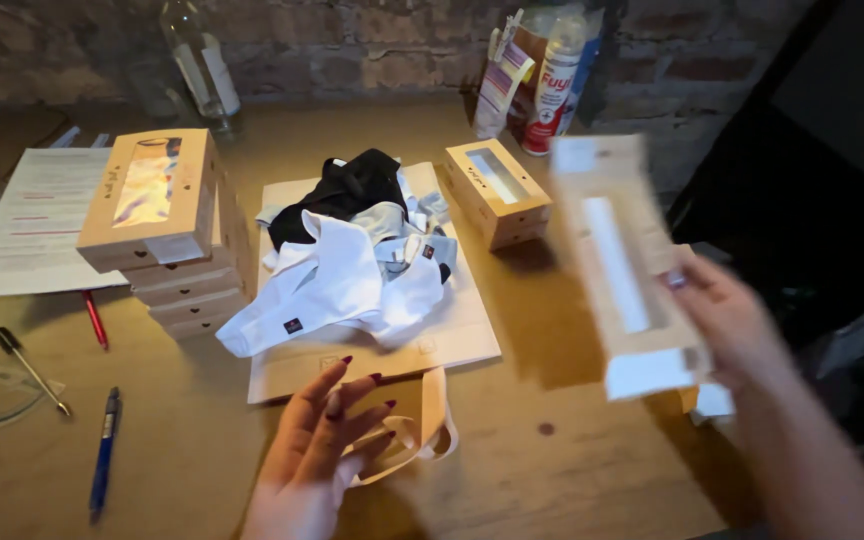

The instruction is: Assembling and folding small cardboard packaging boxes on a desk

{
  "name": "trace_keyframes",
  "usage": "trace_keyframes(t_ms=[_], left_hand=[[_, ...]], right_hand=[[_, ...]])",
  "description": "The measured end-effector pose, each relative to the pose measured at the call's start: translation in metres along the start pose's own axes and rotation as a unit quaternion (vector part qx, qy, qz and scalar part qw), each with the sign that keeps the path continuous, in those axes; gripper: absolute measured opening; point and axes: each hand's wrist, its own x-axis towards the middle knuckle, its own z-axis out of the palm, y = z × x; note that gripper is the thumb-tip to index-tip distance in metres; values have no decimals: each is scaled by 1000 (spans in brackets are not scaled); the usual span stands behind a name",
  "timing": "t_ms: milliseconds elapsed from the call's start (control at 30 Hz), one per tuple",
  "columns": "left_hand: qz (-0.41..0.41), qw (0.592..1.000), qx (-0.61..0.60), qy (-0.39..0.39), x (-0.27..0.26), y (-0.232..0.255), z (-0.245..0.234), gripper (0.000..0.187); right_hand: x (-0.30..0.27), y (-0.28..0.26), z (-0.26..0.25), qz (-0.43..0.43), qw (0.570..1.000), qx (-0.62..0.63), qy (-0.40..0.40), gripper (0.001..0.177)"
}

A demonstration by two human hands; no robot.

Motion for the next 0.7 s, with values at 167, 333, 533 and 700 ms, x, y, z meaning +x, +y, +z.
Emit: trace_keyframes(t_ms=[167,333,533,700], left_hand=[[51,997,-8,-50,16,-10,-21,56],[49,998,-9,-41,12,-3,-14,49],[33,999,0,-24,8,0,-11,48],[56,996,-9,-74,18,-8,-27,48]], right_hand=[[25,-6,-76,74,984,-110,120,42],[41,36,-133,94,971,-154,155,39],[31,36,-128,139,973,-117,143,38],[32,35,-116,106,964,-209,125,34]])
